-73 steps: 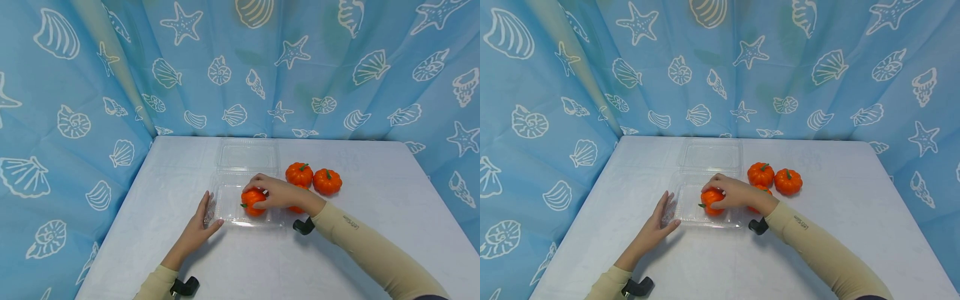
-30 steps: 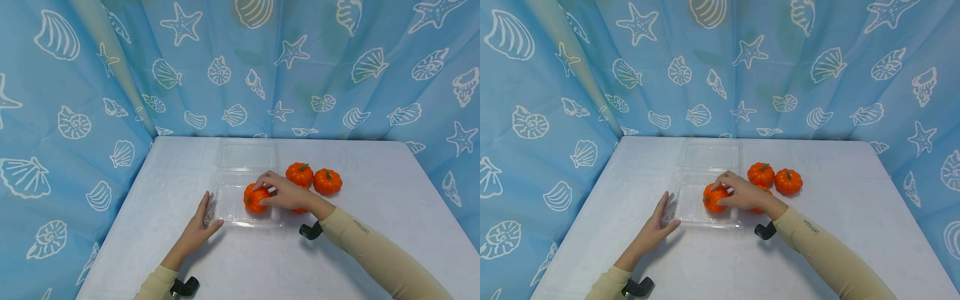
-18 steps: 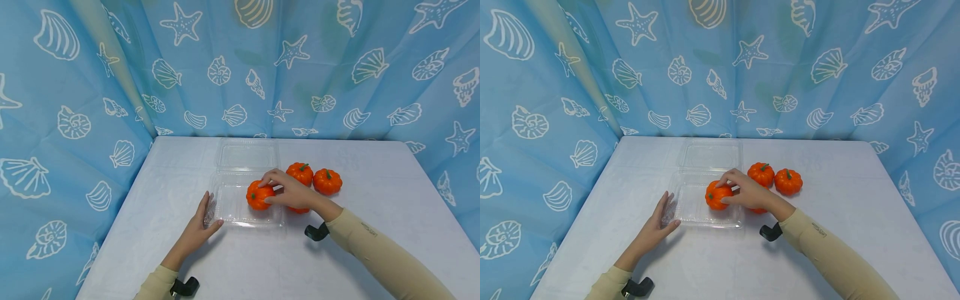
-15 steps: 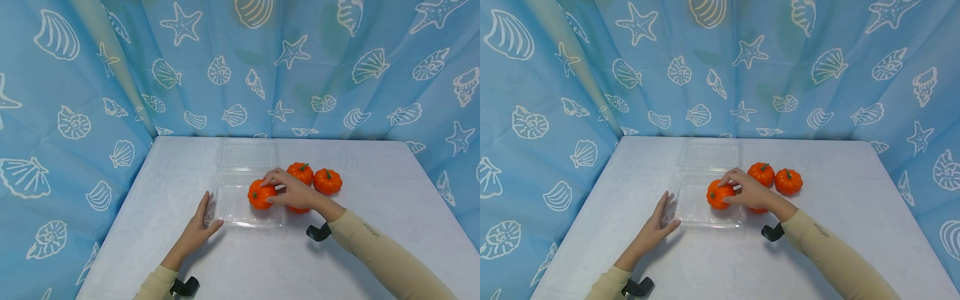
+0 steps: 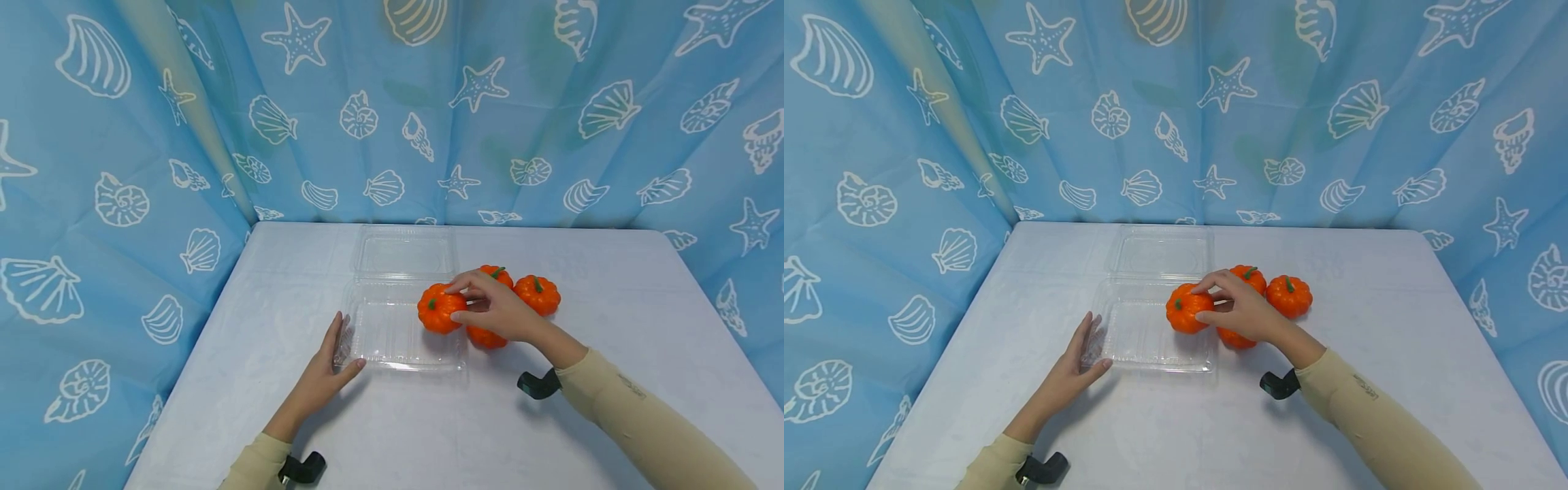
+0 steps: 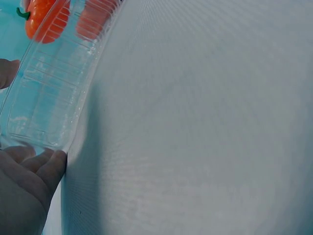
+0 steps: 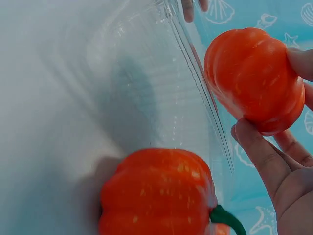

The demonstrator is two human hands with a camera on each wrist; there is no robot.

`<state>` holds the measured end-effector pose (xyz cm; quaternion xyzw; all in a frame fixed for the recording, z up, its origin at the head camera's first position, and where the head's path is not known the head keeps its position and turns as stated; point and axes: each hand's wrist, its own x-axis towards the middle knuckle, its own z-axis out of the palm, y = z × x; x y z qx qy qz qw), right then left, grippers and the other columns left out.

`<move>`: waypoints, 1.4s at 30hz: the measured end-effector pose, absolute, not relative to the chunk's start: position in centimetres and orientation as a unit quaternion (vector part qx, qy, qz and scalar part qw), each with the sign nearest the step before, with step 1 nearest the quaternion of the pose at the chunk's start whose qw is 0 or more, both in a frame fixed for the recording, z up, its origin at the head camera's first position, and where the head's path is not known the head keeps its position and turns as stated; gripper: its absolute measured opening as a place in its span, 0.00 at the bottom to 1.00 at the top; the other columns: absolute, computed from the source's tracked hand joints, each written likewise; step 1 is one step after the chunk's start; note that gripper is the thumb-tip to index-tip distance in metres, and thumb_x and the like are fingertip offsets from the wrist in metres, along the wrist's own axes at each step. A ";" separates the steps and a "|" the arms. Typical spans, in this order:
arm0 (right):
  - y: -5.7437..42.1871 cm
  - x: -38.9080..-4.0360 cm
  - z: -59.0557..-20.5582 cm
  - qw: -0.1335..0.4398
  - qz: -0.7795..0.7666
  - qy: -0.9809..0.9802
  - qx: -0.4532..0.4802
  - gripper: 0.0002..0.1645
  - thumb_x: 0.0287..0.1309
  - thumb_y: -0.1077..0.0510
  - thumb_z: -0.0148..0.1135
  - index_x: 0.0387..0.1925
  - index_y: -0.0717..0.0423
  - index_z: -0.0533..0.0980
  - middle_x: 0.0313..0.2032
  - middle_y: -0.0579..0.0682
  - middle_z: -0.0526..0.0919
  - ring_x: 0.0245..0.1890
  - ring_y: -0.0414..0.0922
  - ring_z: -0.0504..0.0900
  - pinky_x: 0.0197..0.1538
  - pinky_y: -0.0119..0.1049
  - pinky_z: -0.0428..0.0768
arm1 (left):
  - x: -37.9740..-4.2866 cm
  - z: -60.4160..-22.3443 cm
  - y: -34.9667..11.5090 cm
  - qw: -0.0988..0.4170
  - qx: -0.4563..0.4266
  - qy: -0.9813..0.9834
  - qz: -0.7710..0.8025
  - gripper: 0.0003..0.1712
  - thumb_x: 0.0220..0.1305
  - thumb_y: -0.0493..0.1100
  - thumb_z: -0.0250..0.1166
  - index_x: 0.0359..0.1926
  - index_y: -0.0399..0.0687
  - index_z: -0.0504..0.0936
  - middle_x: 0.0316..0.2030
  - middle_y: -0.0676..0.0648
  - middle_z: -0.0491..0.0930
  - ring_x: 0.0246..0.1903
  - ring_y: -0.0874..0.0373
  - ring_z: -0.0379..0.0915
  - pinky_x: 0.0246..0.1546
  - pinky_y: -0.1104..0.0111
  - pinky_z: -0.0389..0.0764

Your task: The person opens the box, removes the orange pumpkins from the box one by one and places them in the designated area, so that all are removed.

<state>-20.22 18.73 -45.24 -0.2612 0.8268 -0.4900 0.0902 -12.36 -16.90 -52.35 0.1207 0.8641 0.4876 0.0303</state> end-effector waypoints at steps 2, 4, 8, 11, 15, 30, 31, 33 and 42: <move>19.2 -20.1 -45.2 0.083 -0.490 0.829 -0.257 0.21 0.61 0.53 0.73 0.53 0.45 0.76 0.60 0.49 0.75 0.61 0.57 0.78 0.59 0.49 0.82 | -12.4 -52.3 -16.9 0.031 0.121 0.864 0.487 0.57 0.67 0.47 0.70 0.82 0.45 0.39 0.79 0.42 0.50 0.77 0.43 0.46 0.75 0.45 0.52; 19.7 -19.9 -45.3 0.081 -0.491 0.829 -0.254 0.21 0.61 0.53 0.73 0.54 0.45 0.76 0.60 0.49 0.74 0.61 0.56 0.77 0.60 0.49 0.81 | -12.3 -52.3 -16.9 0.029 0.122 0.864 0.487 0.57 0.67 0.47 0.70 0.82 0.44 0.40 0.79 0.41 0.50 0.77 0.42 0.46 0.74 0.44 0.52; 20.8 -19.4 -45.3 0.073 -0.496 0.831 -0.241 0.22 0.63 0.53 0.72 0.56 0.44 0.75 0.61 0.48 0.73 0.62 0.54 0.75 0.61 0.49 0.80 | -12.3 -52.3 -16.9 0.034 0.118 0.865 0.486 0.57 0.67 0.47 0.70 0.82 0.46 0.39 0.79 0.42 0.50 0.78 0.44 0.45 0.75 0.45 0.52; 21.6 -19.1 -45.2 0.060 -0.497 0.835 -0.230 0.23 0.63 0.53 0.71 0.58 0.44 0.75 0.61 0.47 0.73 0.62 0.55 0.75 0.61 0.49 0.80 | -12.3 -52.3 -16.9 0.039 0.114 0.865 0.487 0.58 0.66 0.47 0.70 0.82 0.48 0.39 0.80 0.44 0.49 0.78 0.46 0.44 0.75 0.47 0.51; 22.6 -18.8 -45.4 0.043 -0.493 0.840 -0.220 0.23 0.64 0.54 0.70 0.58 0.46 0.74 0.61 0.48 0.74 0.61 0.56 0.76 0.61 0.52 0.80 | -12.3 -52.3 -16.9 0.038 0.115 0.864 0.490 0.58 0.66 0.46 0.70 0.82 0.48 0.39 0.80 0.43 0.49 0.78 0.46 0.44 0.75 0.47 0.51; 26.6 -16.4 -46.3 -0.011 -0.503 0.843 -0.188 0.21 0.67 0.61 0.66 0.59 0.54 0.74 0.65 0.54 0.71 0.60 0.40 0.75 0.55 0.21 0.77 | -12.4 -52.5 -17.0 0.031 0.125 0.864 0.487 0.58 0.66 0.48 0.70 0.82 0.47 0.40 0.79 0.42 0.50 0.78 0.43 0.45 0.74 0.45 0.53; 26.9 -16.3 -46.4 -0.014 -0.507 0.842 -0.187 0.21 0.66 0.62 0.66 0.59 0.55 0.74 0.66 0.55 0.71 0.59 0.37 0.75 0.54 0.21 0.77 | -12.4 -52.5 -17.0 0.030 0.125 0.864 0.486 0.58 0.66 0.48 0.70 0.82 0.47 0.40 0.79 0.42 0.50 0.78 0.43 0.45 0.74 0.46 0.53; 27.5 -15.9 -46.5 -0.027 -0.507 0.841 -0.184 0.21 0.66 0.63 0.66 0.59 0.56 0.74 0.66 0.54 0.71 0.59 0.31 0.72 0.55 0.20 0.77 | -12.4 -52.6 -17.0 0.030 0.124 0.865 0.485 0.58 0.66 0.49 0.70 0.82 0.47 0.40 0.79 0.42 0.50 0.78 0.44 0.45 0.75 0.46 0.53; 29.5 -14.8 -47.2 -0.074 -0.519 0.833 -0.174 0.24 0.63 0.70 0.65 0.60 0.63 0.72 0.61 0.38 0.75 0.62 0.31 0.70 0.57 0.19 0.75 | -12.4 -52.6 -17.2 0.035 0.114 0.869 0.481 0.58 0.66 0.49 0.70 0.82 0.49 0.40 0.80 0.44 0.50 0.78 0.46 0.44 0.75 0.47 0.51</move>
